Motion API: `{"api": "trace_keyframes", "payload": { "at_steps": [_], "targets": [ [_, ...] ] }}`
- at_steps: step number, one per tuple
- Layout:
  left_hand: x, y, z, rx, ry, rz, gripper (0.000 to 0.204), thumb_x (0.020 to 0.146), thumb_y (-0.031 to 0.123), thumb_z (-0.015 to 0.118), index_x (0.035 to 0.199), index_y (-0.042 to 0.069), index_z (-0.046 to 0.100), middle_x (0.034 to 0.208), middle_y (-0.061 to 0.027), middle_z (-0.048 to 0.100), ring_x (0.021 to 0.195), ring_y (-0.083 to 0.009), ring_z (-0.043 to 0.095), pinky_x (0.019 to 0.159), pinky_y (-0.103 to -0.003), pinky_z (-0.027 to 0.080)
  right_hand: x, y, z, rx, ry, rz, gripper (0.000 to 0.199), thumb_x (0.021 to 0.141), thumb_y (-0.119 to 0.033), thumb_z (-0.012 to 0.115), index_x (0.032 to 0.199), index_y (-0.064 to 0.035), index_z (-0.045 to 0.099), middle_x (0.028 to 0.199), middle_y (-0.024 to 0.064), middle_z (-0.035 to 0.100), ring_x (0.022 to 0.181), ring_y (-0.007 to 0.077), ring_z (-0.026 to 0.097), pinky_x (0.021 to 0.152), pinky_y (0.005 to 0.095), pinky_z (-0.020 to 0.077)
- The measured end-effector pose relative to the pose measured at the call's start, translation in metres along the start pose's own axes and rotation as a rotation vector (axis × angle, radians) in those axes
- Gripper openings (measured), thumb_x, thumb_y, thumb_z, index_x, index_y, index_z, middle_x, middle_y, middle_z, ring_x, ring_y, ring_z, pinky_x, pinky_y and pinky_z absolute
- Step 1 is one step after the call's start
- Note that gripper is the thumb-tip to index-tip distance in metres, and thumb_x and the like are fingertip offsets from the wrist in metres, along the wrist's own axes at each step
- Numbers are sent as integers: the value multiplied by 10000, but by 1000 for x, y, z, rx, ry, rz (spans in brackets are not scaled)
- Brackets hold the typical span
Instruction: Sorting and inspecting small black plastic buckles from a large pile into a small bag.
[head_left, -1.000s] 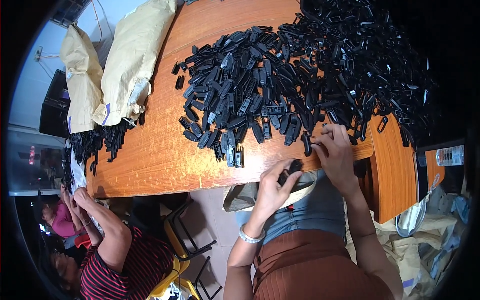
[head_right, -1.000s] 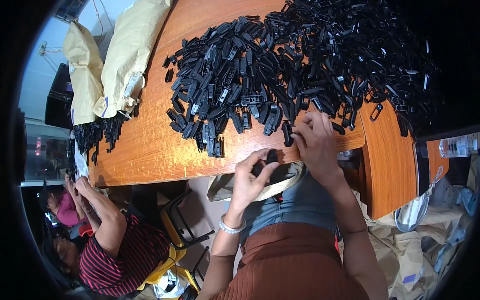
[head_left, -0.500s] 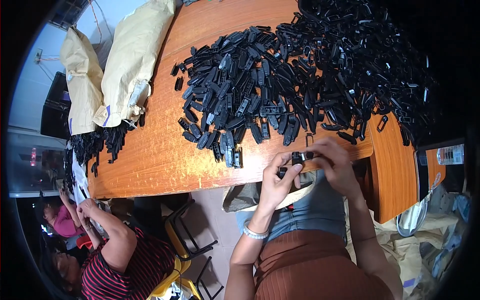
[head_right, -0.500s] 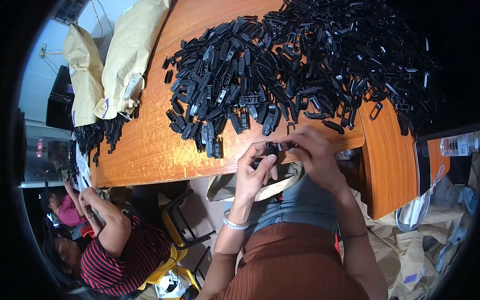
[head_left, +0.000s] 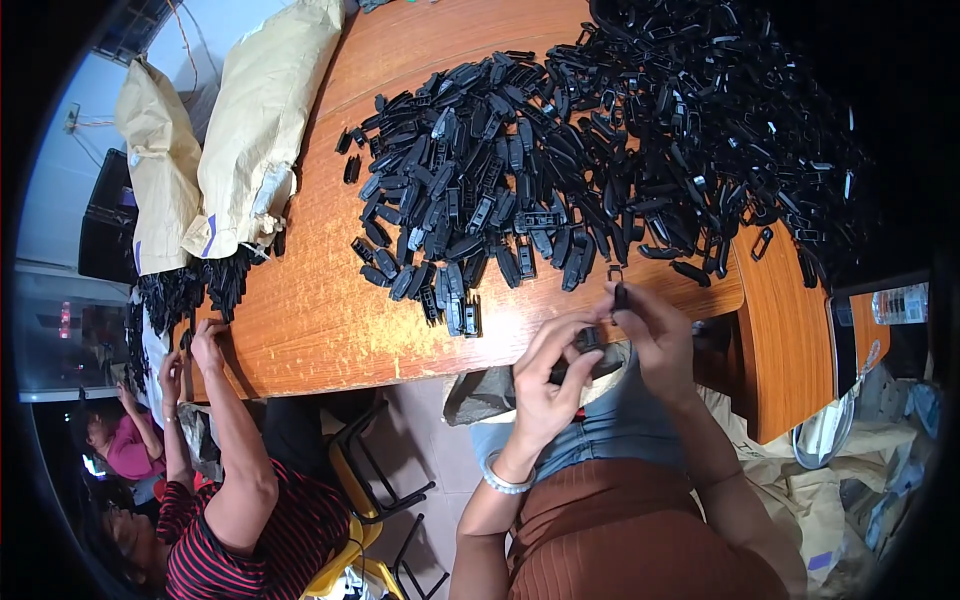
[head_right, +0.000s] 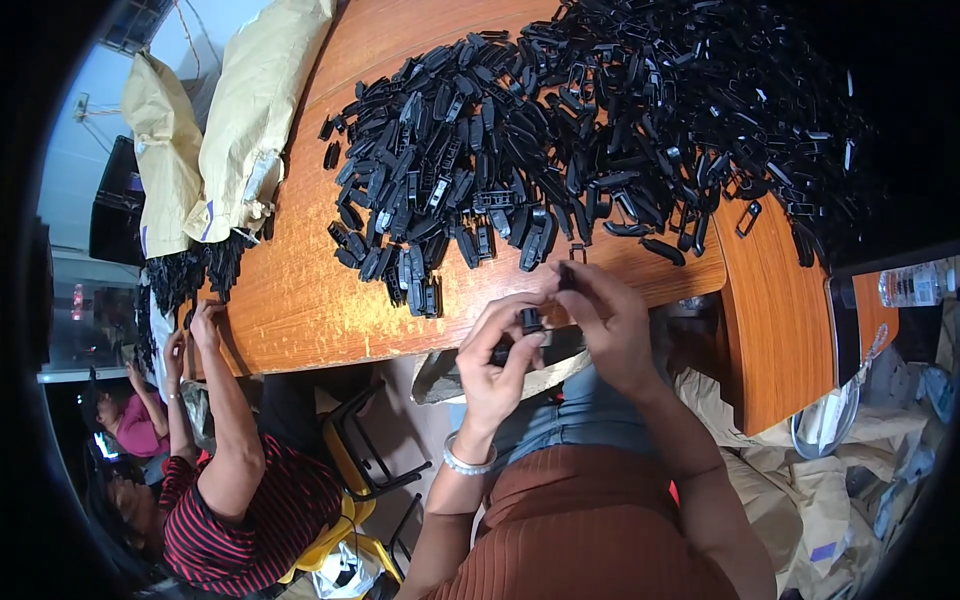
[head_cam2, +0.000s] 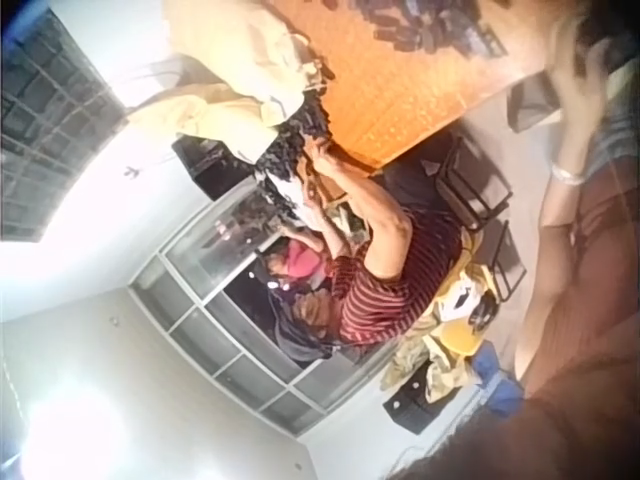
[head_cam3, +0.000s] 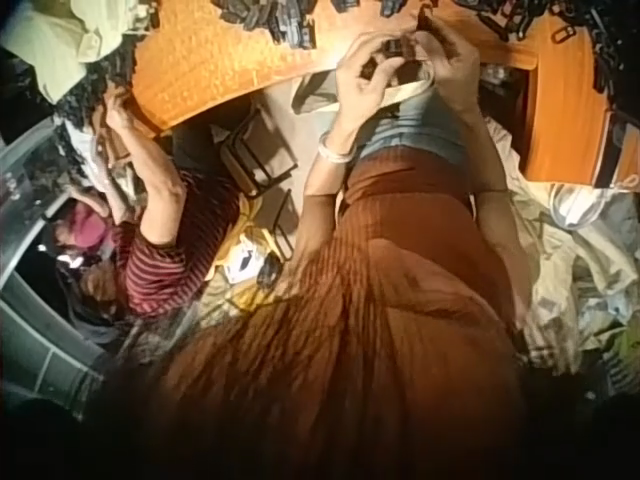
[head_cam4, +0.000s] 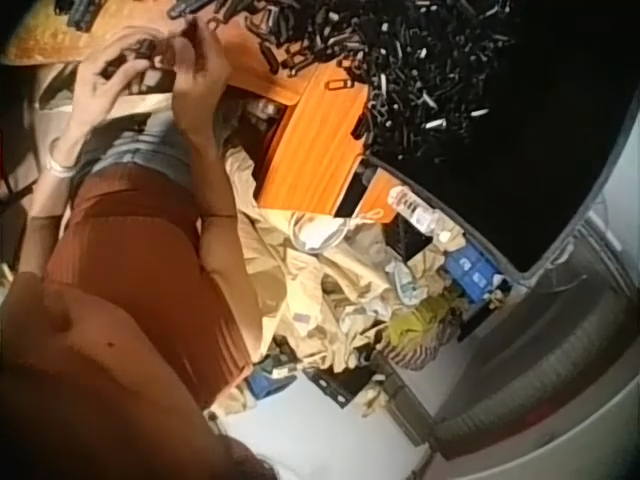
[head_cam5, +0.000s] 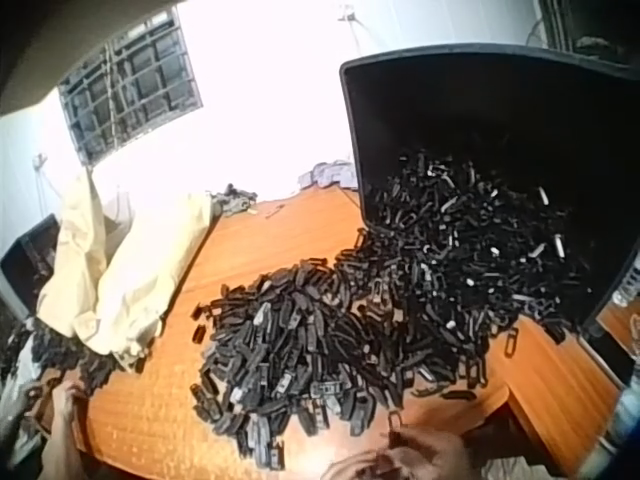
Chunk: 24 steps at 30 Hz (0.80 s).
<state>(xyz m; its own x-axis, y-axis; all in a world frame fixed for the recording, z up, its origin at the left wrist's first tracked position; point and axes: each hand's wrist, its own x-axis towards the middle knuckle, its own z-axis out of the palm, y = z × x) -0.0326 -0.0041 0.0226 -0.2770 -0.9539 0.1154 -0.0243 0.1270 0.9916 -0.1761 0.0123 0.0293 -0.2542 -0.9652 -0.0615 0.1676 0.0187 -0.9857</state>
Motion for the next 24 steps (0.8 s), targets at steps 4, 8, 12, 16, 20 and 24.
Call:
{"api": "trace_keyframes", "payload": {
  "at_steps": [4, 8, 12, 16, 20, 24],
  "targets": [
    [2, 0, -14, 123, 4, 93, 244, 723, -66, 652, 964, -62, 613, 894, -105, 607, 635, -117, 533, 593, -227, 439, 3, -15, -10, -439, -278, -294, 268, 821, -8, 540, 1083, 4, 596, 836, 73, 546, 758, 155, 566, 686, 280, 458],
    [4, 8, -20, 139, -12, 105, 231, 722, -61, 653, 951, -58, 630, 877, -108, 611, 656, -129, 538, 609, -229, 438, 6, -14, -15, -626, -432, -409, 280, 781, 5, 553, 1059, 5, 589, 806, 109, 517, 760, 227, 568, 678, 317, 455],
    [4, 11, -25, 96, -29, 55, 224, 721, -22, 674, 939, -59, 642, 783, -60, 580, 675, -107, 502, 635, -231, 409, 0, -17, -9, -701, -456, -453, 274, 779, 10, 540, 1051, 15, 571, 821, 134, 522, 773, 277, 563, 687, 348, 458],
    [0, 6, -21, 33, -5, 58, 220, 767, -26, 644, 983, -67, 639, 793, -48, 570, 648, -90, 505, 578, -209, 402, -7, -10, 0, -777, -371, -563, 268, 790, 7, 524, 1056, 23, 561, 890, 158, 548, 803, 313, 563, 704, 366, 462],
    [-9, 16, -1, -117, 116, -147, 251, 814, -47, 598, 1064, -64, 611, 937, -73, 576, 606, -69, 537, 547, -175, 414, -13, -5, 7, -738, -249, -571, 329, 754, 33, 568, 1082, 28, 581, 969, 152, 560, 843, 284, 578, 726, 344, 472],
    [-9, 12, -9, -268, 76, -313, 246, 822, -39, 591, 1065, -74, 607, 909, -72, 552, 568, -63, 505, 470, -189, 384, -17, -5, 10, -545, -155, -353, 323, 724, 69, 598, 1047, 47, 610, 1008, 104, 546, 855, 164, 575, 724, 260, 470]
  ]
}}
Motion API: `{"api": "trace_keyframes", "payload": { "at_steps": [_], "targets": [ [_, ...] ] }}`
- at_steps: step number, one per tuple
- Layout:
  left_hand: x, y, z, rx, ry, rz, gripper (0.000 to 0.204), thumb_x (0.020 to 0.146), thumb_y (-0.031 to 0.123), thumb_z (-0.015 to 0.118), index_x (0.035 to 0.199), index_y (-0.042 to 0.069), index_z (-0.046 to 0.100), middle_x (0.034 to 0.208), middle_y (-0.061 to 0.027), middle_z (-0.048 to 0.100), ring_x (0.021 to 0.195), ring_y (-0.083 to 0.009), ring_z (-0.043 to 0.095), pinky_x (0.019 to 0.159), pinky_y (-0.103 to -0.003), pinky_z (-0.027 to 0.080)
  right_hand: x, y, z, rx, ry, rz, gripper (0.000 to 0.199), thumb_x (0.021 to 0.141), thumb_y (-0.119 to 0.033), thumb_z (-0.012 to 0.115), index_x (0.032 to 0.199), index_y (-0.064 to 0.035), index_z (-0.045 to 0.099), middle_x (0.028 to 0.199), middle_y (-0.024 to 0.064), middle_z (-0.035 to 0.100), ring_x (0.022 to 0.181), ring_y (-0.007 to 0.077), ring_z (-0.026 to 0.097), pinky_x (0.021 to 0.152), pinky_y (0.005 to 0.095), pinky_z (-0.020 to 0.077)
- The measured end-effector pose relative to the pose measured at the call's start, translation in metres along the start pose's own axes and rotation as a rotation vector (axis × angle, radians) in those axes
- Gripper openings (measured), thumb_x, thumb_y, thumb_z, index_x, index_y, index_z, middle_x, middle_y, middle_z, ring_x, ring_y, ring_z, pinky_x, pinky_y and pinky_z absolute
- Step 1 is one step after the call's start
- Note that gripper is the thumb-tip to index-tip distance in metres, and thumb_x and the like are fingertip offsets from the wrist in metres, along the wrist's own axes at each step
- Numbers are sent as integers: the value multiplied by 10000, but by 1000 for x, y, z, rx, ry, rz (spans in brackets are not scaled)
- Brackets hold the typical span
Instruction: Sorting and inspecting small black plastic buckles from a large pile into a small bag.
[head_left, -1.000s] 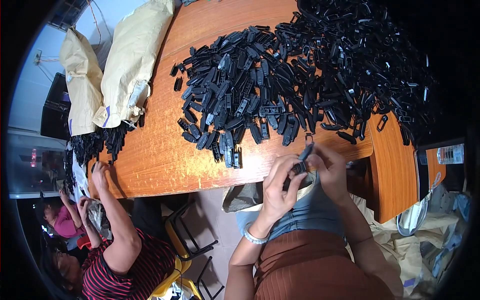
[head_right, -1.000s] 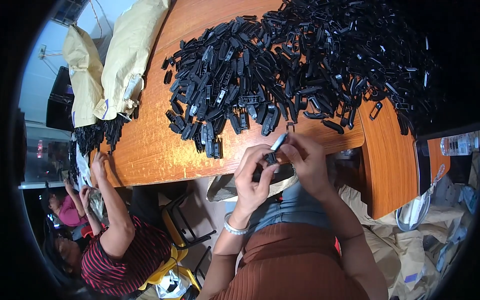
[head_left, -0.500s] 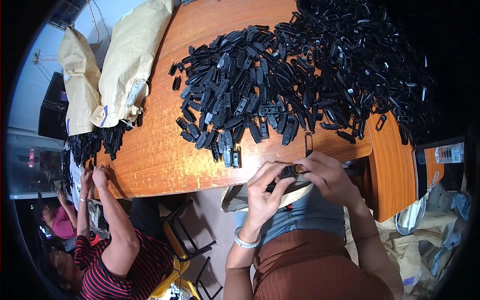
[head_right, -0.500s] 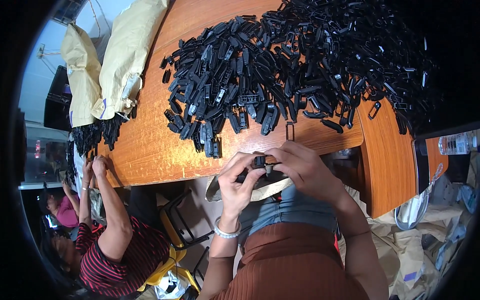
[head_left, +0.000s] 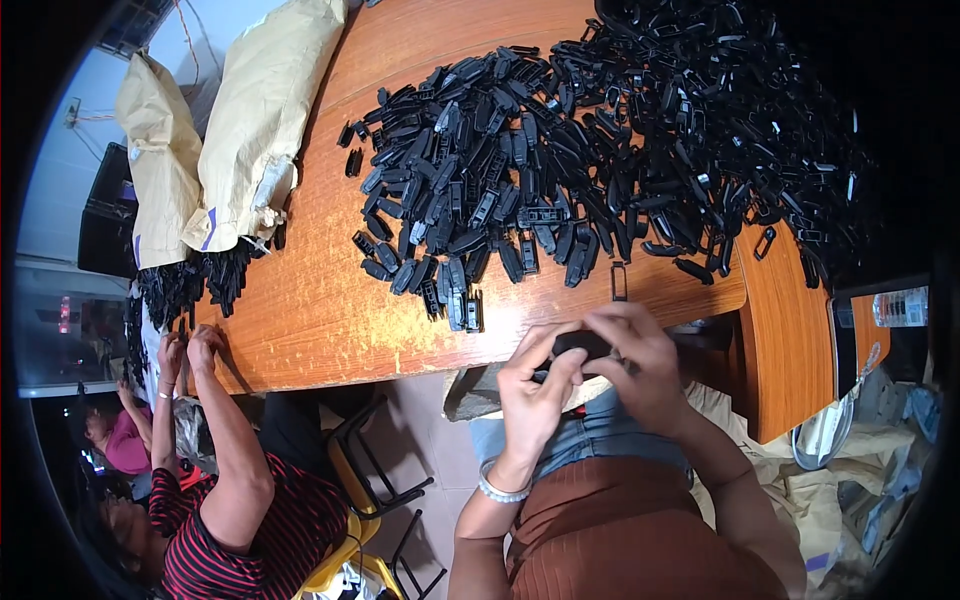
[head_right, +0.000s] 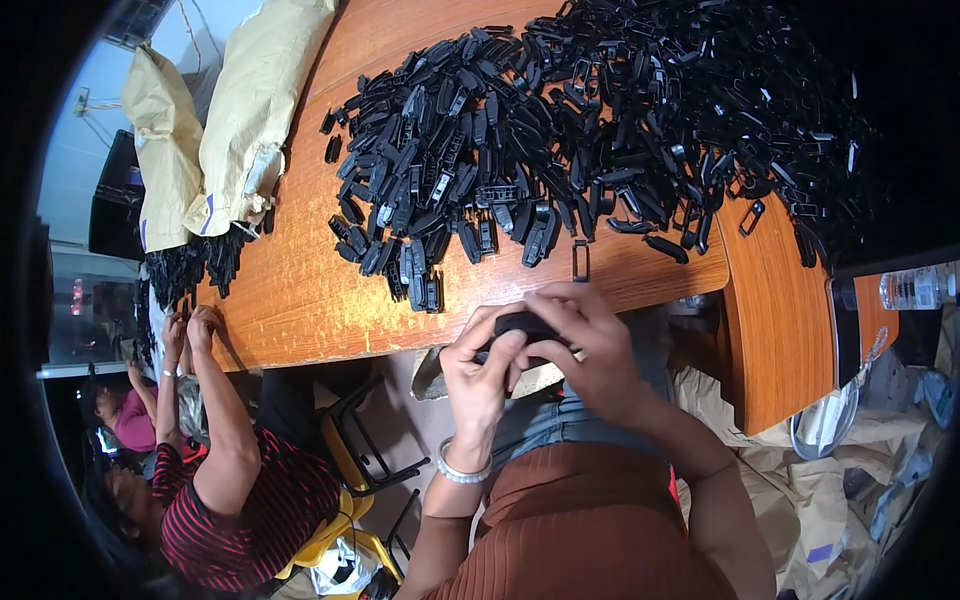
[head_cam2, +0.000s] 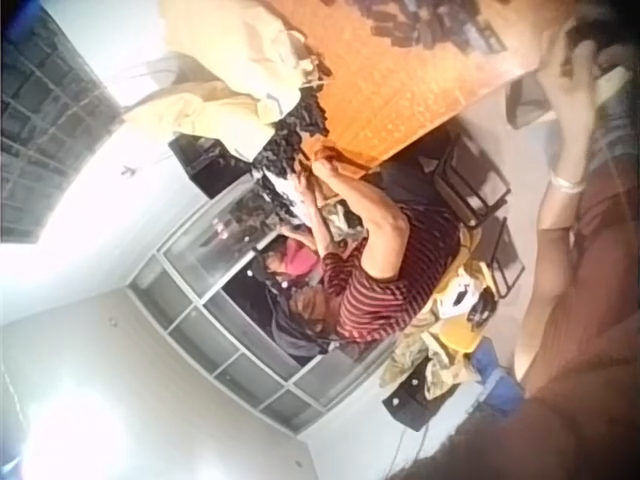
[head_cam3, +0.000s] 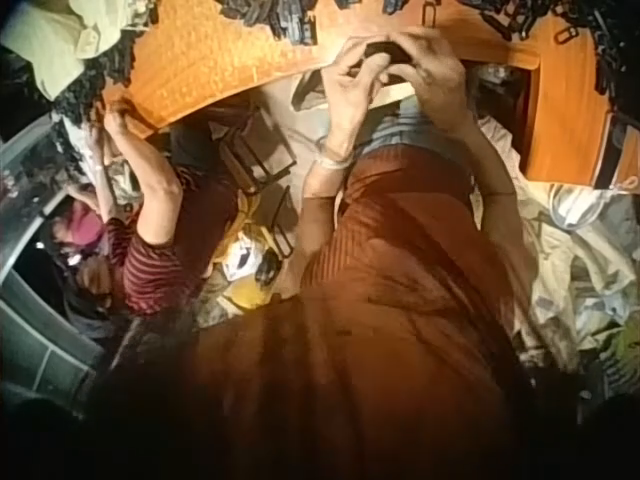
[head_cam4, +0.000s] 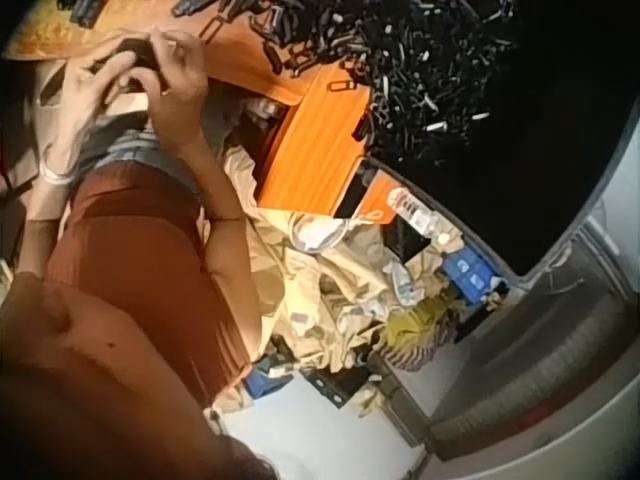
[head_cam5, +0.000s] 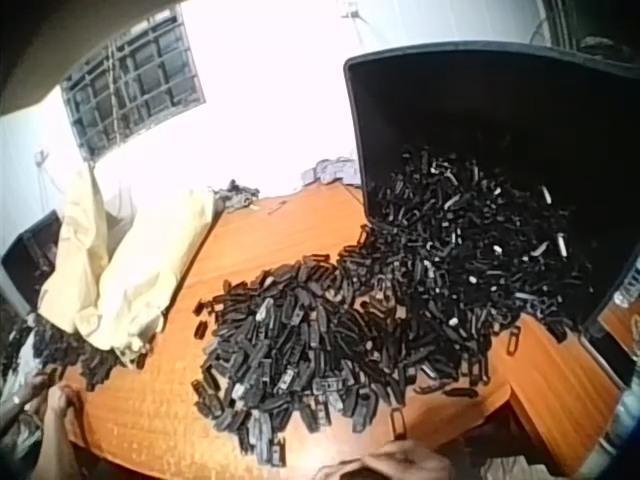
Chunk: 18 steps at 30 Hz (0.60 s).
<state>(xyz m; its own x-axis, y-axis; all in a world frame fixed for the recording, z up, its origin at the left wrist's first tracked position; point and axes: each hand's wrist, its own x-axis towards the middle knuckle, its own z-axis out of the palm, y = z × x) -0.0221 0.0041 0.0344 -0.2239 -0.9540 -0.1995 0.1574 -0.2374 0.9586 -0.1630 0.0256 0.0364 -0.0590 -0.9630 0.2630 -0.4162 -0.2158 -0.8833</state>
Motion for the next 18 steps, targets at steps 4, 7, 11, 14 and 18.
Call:
{"api": "trace_keyframes", "payload": {
  "at_steps": [4, 7, 11, 14, 18],
  "targets": [
    [1, -13, -13, -436, -120, -97, 224, 847, 15, 584, 1031, -113, 596, 892, -75, 541, 523, -76, 461, 419, -185, 322, -8, 17, -4, 522, -77, 194, 209, 740, 95, 570, 942, 69, 619, 908, 73, 536, 815, 117, 550, 666, 229, 453],
    [1, -16, -12, -513, -132, -111, 214, 855, 25, 584, 1026, -103, 602, 874, -70, 542, 504, -73, 453, 420, -175, 305, -10, 18, -1, 528, -3, 193, 170, 746, 86, 569, 903, 65, 631, 844, 70, 551, 750, 106, 555, 624, 218, 439],
    [1, -23, -27, -242, -115, -107, 213, 818, 26, 629, 1011, -64, 624, 868, -72, 566, 586, -125, 518, 509, -208, 393, -8, 27, -4, 529, -125, 301, 121, 758, 75, 569, 859, 59, 635, 791, 65, 559, 678, 97, 548, 601, 207, 426],
    [1, -18, -30, 497, -185, 265, 280, 693, 29, 731, 965, 12, 666, 913, -93, 609, 901, -198, 576, 811, -296, 447, -9, 34, -7, 428, -10, 284, 105, 772, 71, 568, 851, 50, 635, 782, 62, 569, 648, 89, 542, 585, 202, 422],
    [1, -16, -37, 634, -70, 421, 226, 691, 14, 722, 907, 4, 657, 904, -109, 608, 840, -233, 583, 767, -316, 460, 1, 42, -16, 271, 127, 264, 71, 807, 42, 574, 848, 39, 632, 804, 61, 574, 655, 89, 544, 566, 211, 418]
  ]
}}
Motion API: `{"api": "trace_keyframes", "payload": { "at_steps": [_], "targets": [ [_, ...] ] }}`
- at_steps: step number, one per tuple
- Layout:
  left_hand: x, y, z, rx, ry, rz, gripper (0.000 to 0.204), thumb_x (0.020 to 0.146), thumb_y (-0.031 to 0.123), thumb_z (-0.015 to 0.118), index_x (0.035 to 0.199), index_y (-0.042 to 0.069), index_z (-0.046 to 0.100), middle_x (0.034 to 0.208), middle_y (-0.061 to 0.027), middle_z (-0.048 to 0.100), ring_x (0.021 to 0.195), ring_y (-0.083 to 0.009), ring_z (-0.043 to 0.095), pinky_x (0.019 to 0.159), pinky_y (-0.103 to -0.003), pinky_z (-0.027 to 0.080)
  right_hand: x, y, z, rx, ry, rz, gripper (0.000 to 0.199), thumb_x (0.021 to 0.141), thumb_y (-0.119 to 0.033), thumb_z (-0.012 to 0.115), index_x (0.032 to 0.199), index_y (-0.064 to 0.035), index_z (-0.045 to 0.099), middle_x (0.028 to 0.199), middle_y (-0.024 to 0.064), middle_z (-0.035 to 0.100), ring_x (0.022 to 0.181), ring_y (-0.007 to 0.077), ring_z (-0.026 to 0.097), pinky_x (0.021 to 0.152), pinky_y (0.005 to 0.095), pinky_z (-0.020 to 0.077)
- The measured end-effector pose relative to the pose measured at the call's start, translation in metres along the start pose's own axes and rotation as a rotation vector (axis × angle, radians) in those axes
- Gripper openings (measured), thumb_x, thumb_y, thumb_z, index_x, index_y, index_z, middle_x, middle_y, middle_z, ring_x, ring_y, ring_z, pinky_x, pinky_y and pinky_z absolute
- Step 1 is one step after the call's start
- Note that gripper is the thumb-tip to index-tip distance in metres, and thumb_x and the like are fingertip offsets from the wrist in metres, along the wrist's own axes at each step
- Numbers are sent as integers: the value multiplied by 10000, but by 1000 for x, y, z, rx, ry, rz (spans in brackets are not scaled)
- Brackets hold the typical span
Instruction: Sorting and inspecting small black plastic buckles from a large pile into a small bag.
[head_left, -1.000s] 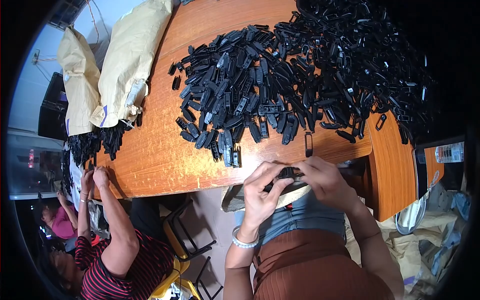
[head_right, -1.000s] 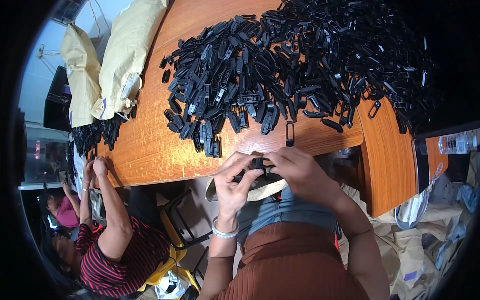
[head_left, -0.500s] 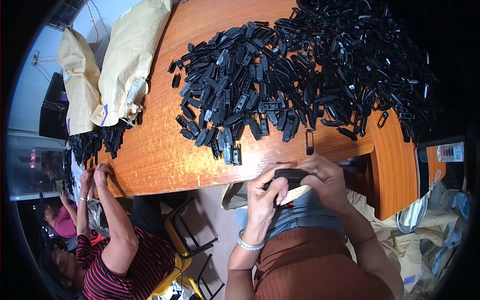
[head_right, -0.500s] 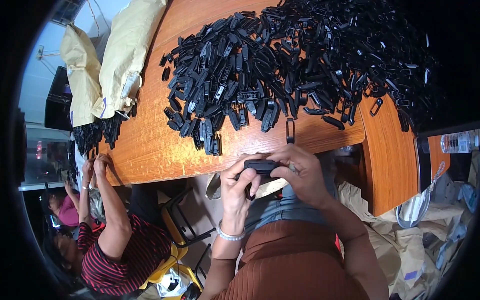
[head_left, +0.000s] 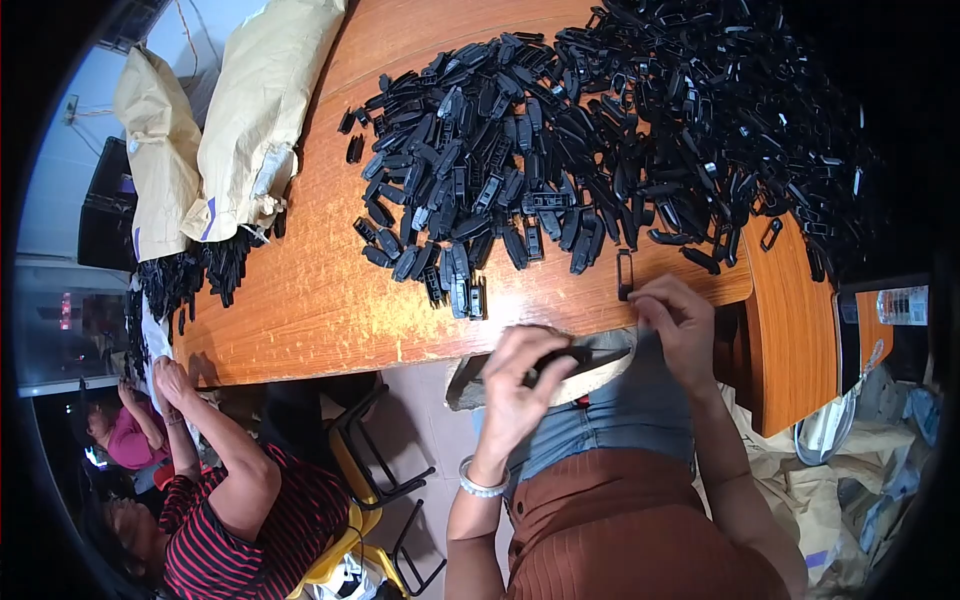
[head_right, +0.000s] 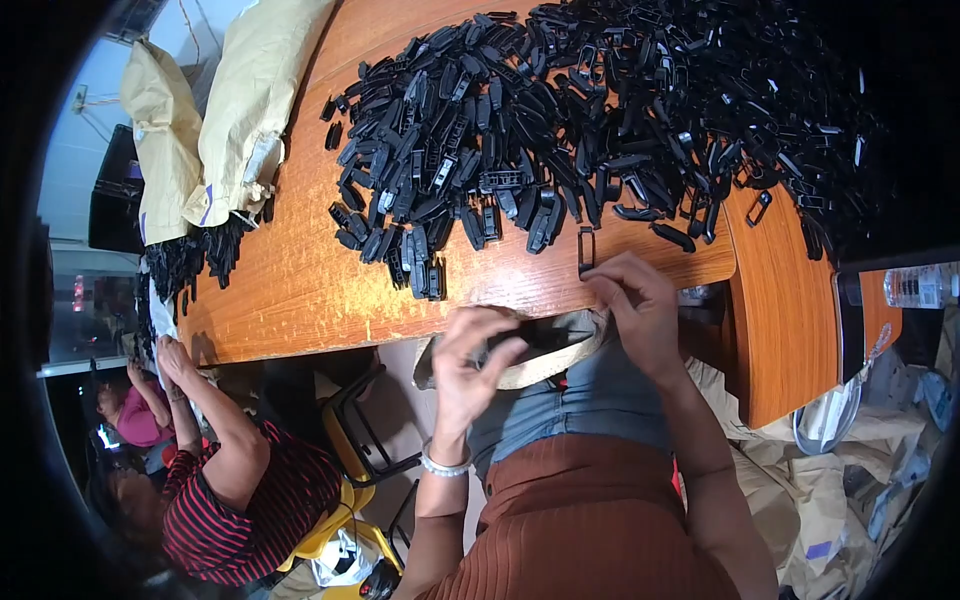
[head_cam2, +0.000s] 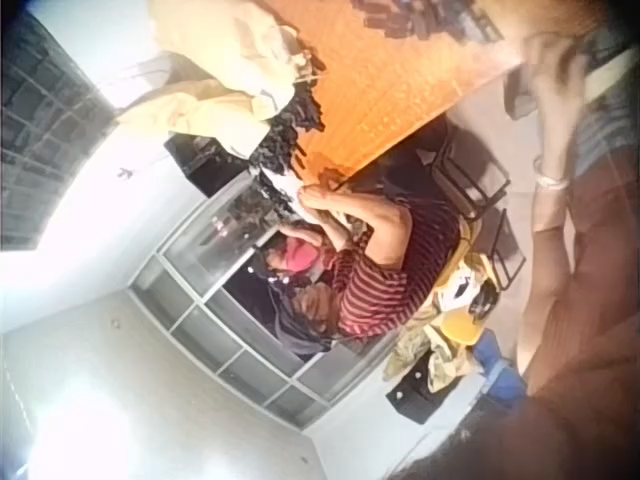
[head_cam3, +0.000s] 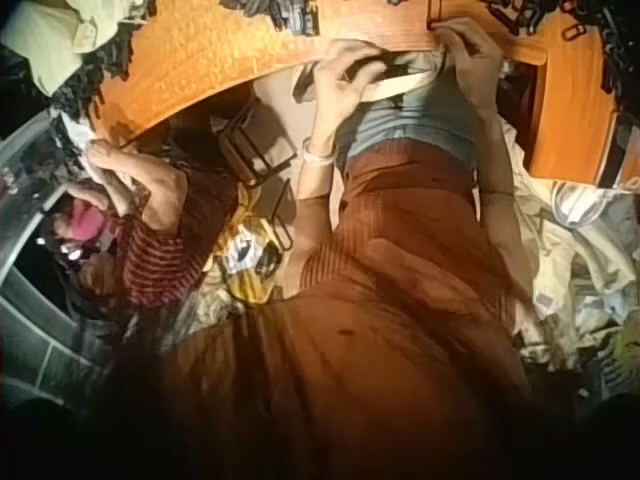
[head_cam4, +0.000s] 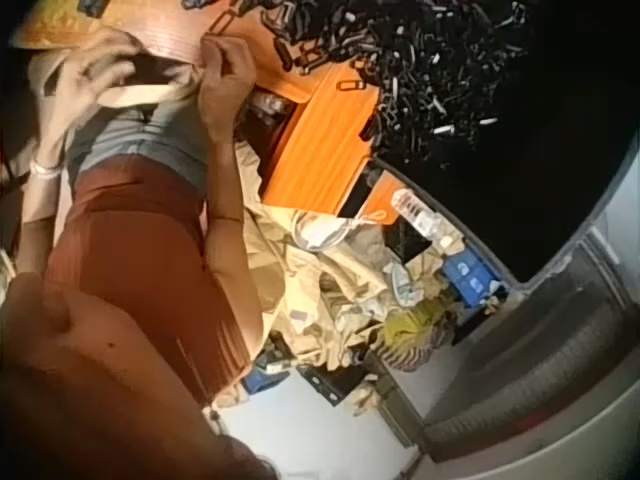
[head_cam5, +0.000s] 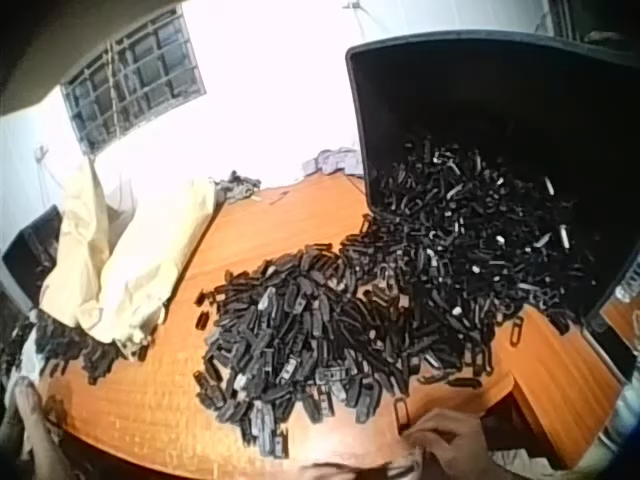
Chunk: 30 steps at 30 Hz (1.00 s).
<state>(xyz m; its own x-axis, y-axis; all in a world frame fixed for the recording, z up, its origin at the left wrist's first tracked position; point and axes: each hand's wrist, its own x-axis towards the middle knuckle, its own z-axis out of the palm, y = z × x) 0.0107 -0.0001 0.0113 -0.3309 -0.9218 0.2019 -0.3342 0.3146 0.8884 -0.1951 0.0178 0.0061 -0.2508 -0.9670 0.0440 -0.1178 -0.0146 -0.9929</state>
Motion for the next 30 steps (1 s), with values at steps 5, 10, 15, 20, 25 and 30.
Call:
{"api": "trace_keyframes", "payload": {
  "at_steps": [5, 10, 15, 20, 25, 30],
  "targets": [
    [26, -12, -19, 675, 350, -111, 209, 766, 91, 676, 913, -18, 574, 863, -153, 542, 738, -308, 558, 618, -381, 437, 17, 12, 9, -593, 164, -304, 96, 822, -43, 617, 884, 25, 590, 814, 84, 552, 638, 169, 553, 564, 270, 429],
    [26, -15, -14, 802, 237, -96, 218, 786, 84, 643, 931, -32, 527, 952, -177, 515, 739, -338, 546, 574, -408, 437, 19, 8, 18, -873, 138, -188, 216, 795, -104, 659, 934, -12, 521, 820, 106, 526, 788, 286, 549, 678, 374, 434],
    [17, -13, -2, 94, 282, -126, 217, 760, 1, 662, 934, -22, 534, 806, -86, 553, 614, -164, 518, 571, -275, 430, 14, 5, 8, -809, 116, -287, 205, 796, -62, 640, 969, -8, 544, 844, 111, 535, 815, 263, 553, 709, 337, 432],
    [11, -2, 4, -688, -55, -271, 236, 776, -31, 643, 1007, -15, 596, 935, -26, 563, 693, -47, 481, 617, -177, 393, -5, -17, 12, -67, -53, 35, 258, 788, -5, 601, 1043, 7, 565, 853, 101, 544, 795, 211, 560, 707, 298, 431],
    [8, 10, 1, -696, -188, -297, 209, 805, -6, 617, 1009, -30, 582, 895, -39, 552, 715, -79, 498, 622, -195, 395, -10, -37, 9, -102, -358, -217, 280, 797, -7, 538, 1072, 10, 583, 828, 91, 550, 763, 193, 549, 684, 287, 434],
    [8, 14, 0, -272, -173, -83, 219, 787, 8, 633, 997, -34, 585, 841, -89, 546, 670, -156, 486, 604, -258, 400, -11, -37, 11, -146, -353, -248, 270, 794, -19, 525, 1056, 14, 584, 847, 116, 536, 761, 228, 542, 694, 324, 441]
  ]
}}
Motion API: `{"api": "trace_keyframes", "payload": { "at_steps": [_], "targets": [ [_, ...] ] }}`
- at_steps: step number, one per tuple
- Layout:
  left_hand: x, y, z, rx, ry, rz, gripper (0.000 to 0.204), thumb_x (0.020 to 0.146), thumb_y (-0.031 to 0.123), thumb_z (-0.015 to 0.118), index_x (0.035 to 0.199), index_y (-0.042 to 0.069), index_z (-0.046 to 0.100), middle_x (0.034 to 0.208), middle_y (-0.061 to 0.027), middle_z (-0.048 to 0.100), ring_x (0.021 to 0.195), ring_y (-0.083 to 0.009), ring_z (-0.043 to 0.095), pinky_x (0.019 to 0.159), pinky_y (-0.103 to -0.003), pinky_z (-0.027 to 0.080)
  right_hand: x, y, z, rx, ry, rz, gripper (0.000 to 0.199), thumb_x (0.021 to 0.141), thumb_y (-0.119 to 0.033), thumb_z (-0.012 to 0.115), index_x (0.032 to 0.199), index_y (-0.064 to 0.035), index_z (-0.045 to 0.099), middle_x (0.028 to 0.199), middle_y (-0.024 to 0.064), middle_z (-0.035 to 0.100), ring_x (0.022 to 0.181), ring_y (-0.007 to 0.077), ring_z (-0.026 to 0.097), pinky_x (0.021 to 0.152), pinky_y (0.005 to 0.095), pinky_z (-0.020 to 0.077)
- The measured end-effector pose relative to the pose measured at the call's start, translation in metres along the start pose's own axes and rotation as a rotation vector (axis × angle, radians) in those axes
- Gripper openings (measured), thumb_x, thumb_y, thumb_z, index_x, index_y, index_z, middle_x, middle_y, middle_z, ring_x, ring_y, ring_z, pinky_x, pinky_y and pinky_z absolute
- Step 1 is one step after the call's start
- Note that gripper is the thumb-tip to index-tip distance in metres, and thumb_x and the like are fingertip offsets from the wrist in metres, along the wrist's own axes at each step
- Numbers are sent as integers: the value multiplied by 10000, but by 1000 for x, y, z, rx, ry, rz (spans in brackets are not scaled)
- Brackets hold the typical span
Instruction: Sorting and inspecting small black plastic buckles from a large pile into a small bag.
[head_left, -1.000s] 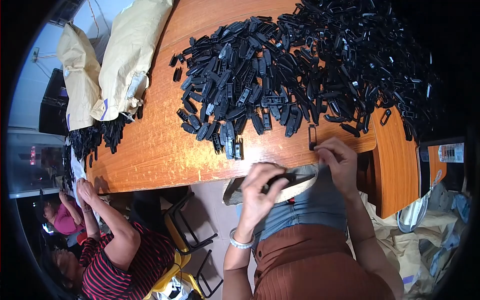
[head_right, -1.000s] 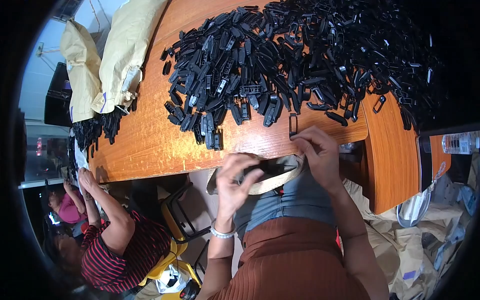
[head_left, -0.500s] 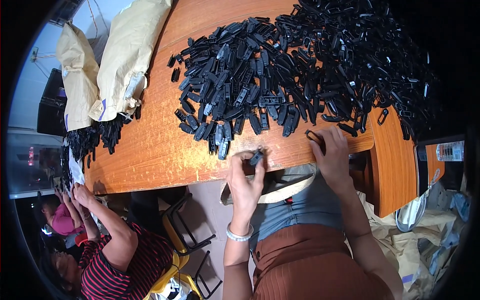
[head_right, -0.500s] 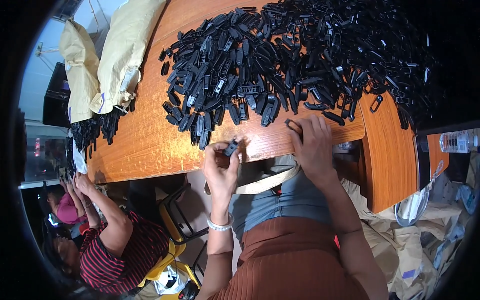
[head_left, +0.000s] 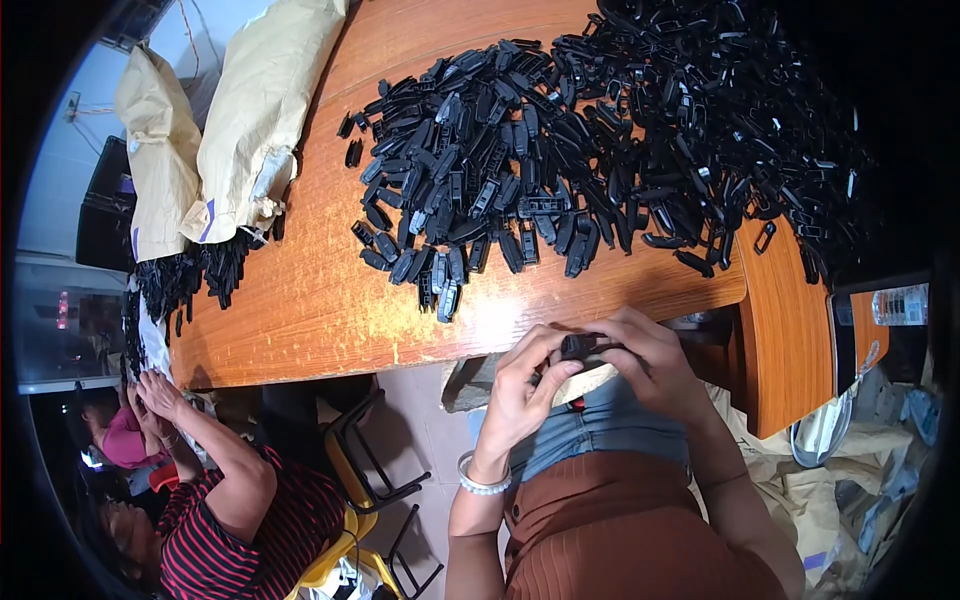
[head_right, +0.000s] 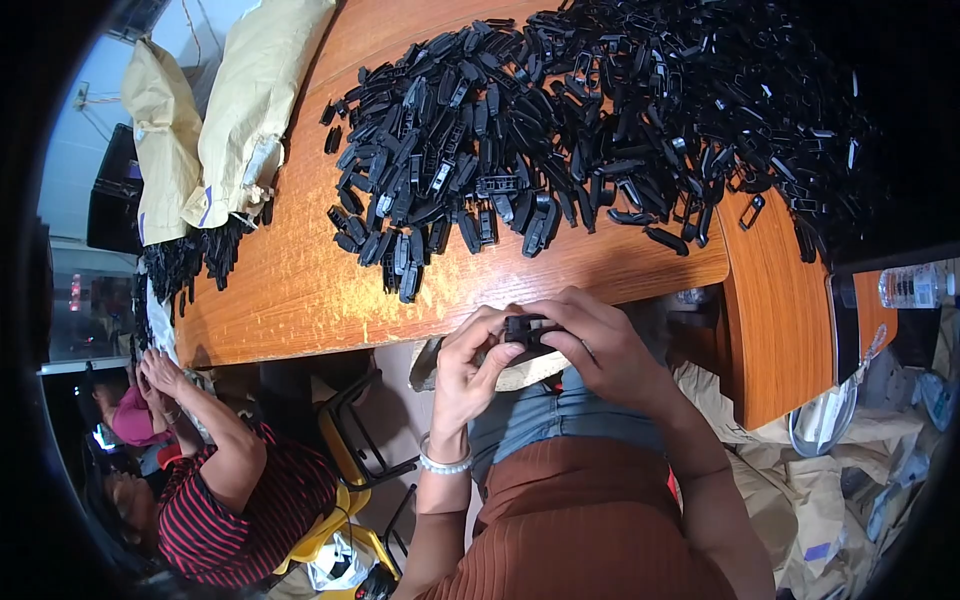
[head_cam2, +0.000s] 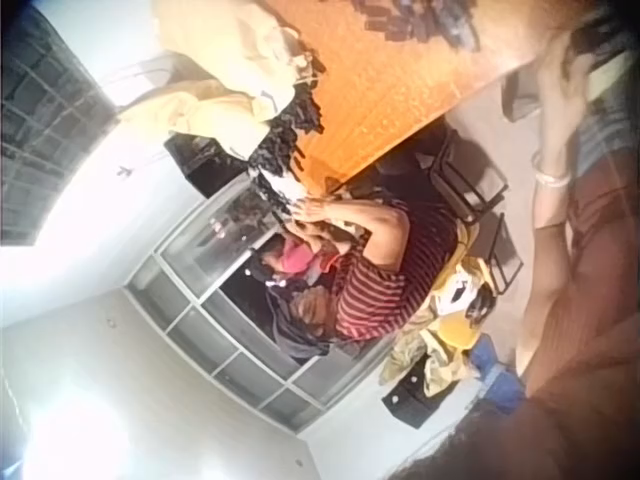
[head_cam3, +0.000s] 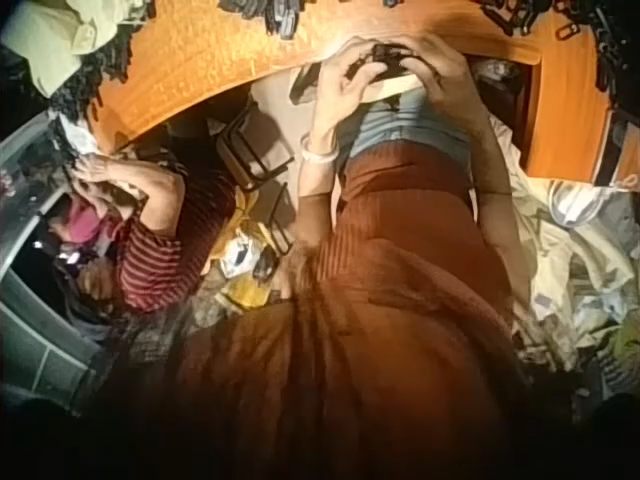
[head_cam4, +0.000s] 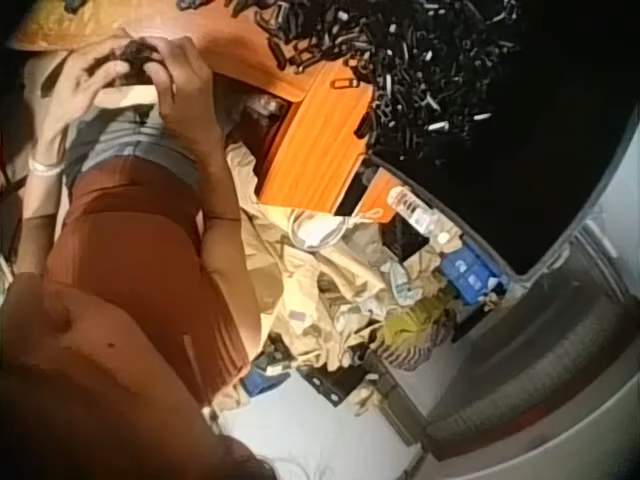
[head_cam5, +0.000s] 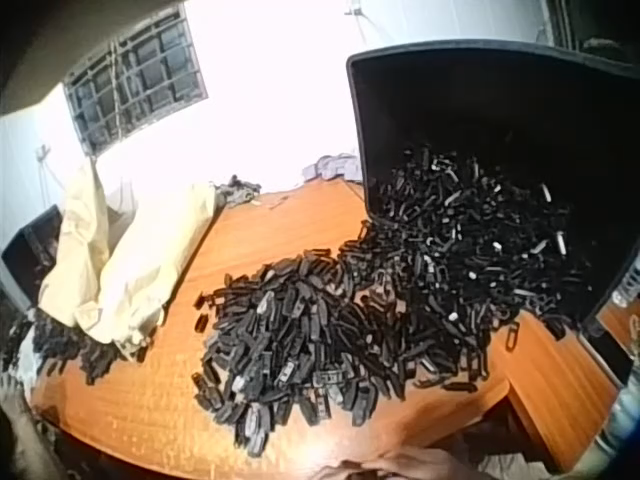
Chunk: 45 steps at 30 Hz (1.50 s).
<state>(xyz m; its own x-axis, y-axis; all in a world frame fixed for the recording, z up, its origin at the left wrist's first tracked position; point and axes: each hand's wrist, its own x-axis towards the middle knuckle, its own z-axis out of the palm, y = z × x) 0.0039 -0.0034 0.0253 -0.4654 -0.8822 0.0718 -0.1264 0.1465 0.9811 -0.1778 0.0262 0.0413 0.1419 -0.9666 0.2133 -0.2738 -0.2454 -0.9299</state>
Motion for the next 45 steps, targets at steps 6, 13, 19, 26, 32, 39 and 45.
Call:
{"api": "trace_keyframes", "payload": {
  "at_steps": [6, 13, 19, 26, 32, 39, 45],
  "targets": [
    [1, 9, 1, 142, 85, 56, 152, 783, -4, 629, 926, -54, 612, 774, -94, 523, 664, -163, 504, 601, -262, 407, -4, 1, 2, -321, -41, -34, 300, 786, 9, 503, 1082, 21, 553, 934, 169, 536, 838, 310, 545, 717, 345, 445],
    [2, 7, 26, -210, 184, -154, 192, 819, -12, 607, 998, -81, 603, 819, -83, 563, 645, -112, 558, 561, -207, 420, -10, 6, 16, -257, 88, -69, 268, 797, 8, 517, 1056, 27, 581, 981, 183, 540, 891, 307, 551, 755, 346, 454],
    [4, 5, 22, -578, 140, -324, 259, 809, -34, 619, 1067, -61, 615, 955, -86, 622, 775, -121, 594, 696, -215, 488, -17, 8, 9, 119, 217, 179, 270, 798, -19, 587, 1060, 44, 596, 944, 80, 539, 840, 156, 548, 732, 258, 444],
    [10, -25, 27, -948, -67, -203, 291, 862, 104, 600, 1084, -83, 578, 933, -127, 624, 791, -184, 595, 718, -292, 499, -23, 18, 0, 478, 220, 213, 150, 794, -55, 633, 912, 35, 607, 846, 67, 564, 764, 140, 546, 686, 268, 437],
    [57, -26, 12, -828, 166, -255, 242, 895, 212, 575, 787, -3, 549, 727, -74, 566, 609, -160, 536, 543, -292, 459, -10, 52, -46, -786, 589, 25, 179, 776, -57, 652, 931, 7, 589, 898, 98, 535, 817, 226, 536, 704, 317, 421],
    [85, -30, 22, 638, 257, 26, 173, 750, 80, 713, 789, -53, 608, 662, -109, 597, 532, -162, 552, 534, -258, 433, -8, 56, -41, -900, 474, 174, 205, 786, -52, 646, 952, -7, 533, 918, 111, 520, 885, 272, 497, 772, 383, 381],
    [68, -30, 22, 393, 250, 4, 151, 773, 15, 674, 798, -27, 531, 725, -68, 544, 551, -117, 497, 512, -255, 414, -6, 61, -24, -358, 482, 136, 175, 811, -14, 606, 953, -10, 505, 821, 83, 533, 672, 161, 514, 594, 281, 410]
  ]
}}
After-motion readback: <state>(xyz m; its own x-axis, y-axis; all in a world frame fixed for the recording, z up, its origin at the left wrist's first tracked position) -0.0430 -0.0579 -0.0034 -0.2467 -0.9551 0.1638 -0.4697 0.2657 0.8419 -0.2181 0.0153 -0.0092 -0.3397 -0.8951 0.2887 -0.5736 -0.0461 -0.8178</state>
